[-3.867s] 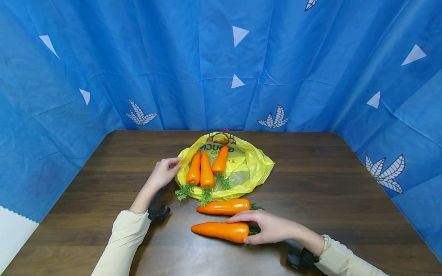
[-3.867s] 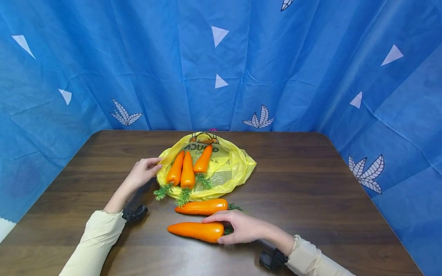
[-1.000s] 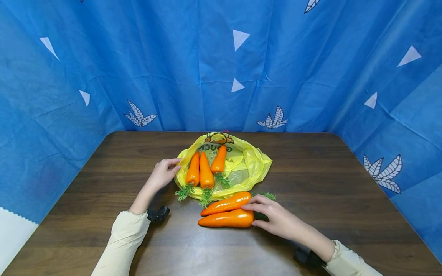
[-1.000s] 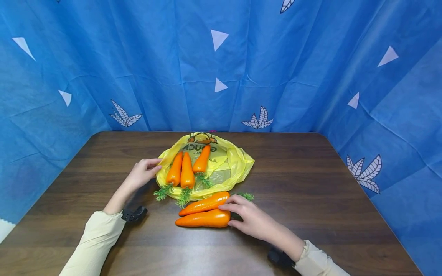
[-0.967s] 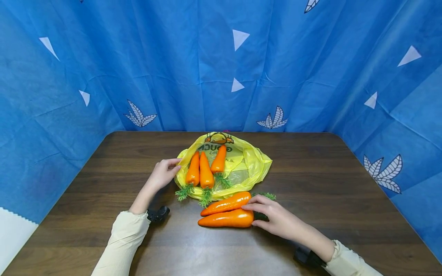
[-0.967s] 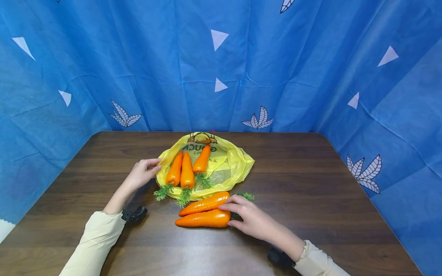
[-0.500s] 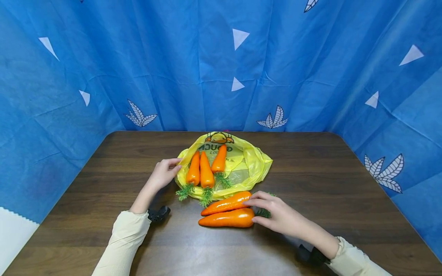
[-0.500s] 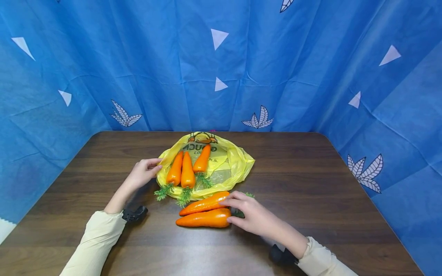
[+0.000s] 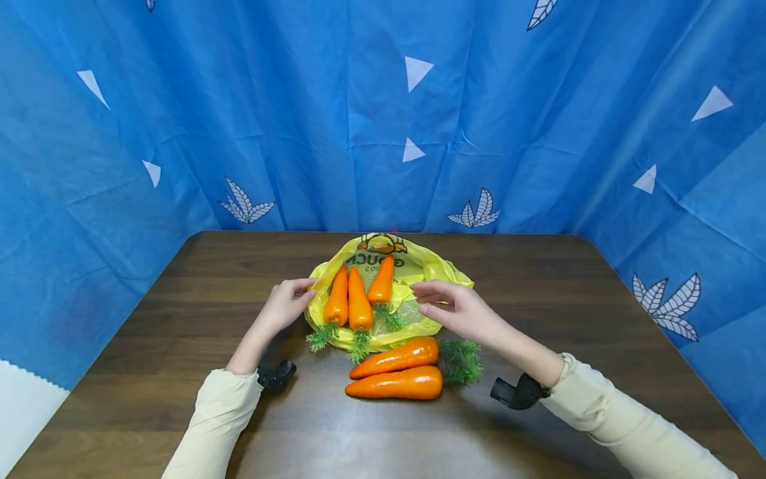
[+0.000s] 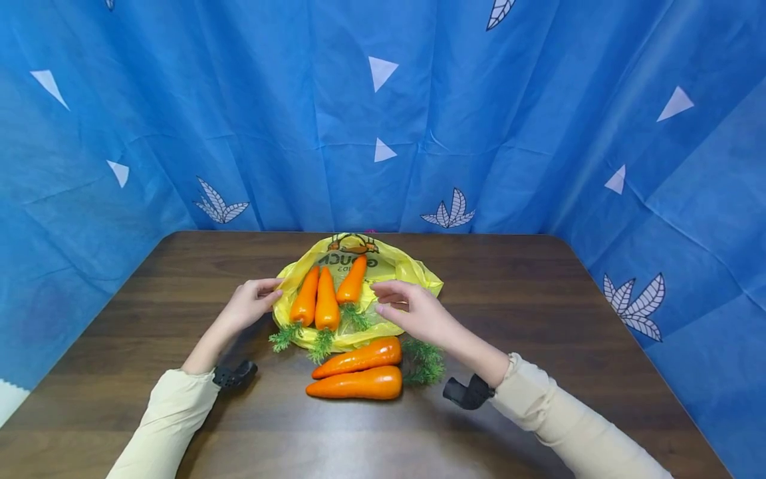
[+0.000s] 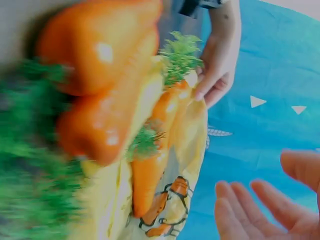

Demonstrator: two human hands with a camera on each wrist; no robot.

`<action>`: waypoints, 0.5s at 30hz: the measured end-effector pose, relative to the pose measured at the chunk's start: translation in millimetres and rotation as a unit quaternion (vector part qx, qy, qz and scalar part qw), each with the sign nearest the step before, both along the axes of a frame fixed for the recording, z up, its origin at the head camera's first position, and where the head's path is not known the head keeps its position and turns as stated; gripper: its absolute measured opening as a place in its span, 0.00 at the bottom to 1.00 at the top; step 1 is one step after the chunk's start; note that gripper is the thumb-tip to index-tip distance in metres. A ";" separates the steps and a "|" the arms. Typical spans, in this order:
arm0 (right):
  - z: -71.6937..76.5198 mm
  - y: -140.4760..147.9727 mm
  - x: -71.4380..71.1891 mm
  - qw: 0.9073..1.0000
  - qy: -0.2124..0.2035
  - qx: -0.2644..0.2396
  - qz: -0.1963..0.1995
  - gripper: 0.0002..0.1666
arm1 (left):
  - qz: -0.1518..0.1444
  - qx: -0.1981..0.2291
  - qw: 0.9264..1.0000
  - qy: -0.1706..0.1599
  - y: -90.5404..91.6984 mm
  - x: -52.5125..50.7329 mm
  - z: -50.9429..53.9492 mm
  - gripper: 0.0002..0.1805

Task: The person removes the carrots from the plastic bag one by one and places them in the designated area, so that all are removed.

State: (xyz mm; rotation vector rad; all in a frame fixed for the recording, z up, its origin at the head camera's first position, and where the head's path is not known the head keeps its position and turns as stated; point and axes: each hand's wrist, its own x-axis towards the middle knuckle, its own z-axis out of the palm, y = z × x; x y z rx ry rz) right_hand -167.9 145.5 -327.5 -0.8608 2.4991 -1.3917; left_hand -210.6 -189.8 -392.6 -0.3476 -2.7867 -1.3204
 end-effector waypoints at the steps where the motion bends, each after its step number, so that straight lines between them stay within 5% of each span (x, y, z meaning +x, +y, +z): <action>1: 3.4 -3.4 -5.6 1.000 -0.019 -0.006 -0.010 0.22 | 0.000 0.000 1.000 0.001 0.0 0.2 -0.3 0.18; 6: 12.1 -17.1 -34.3 0.992 -0.105 -0.051 -0.047 0.24 | -0.003 0.003 1.000 0.009 0.1 1.0 -0.4 0.17; 11: 8.2 -29.7 -57.3 0.969 -0.195 -0.139 -0.065 0.25 | -0.004 0.003 1.000 0.011 0.1 0.3 0.3 0.17; 15: -1.0 -41.7 -68.7 0.954 -0.239 -0.158 -0.086 0.25 | -0.004 0.003 1.000 0.011 -0.2 -0.5 -0.1 0.17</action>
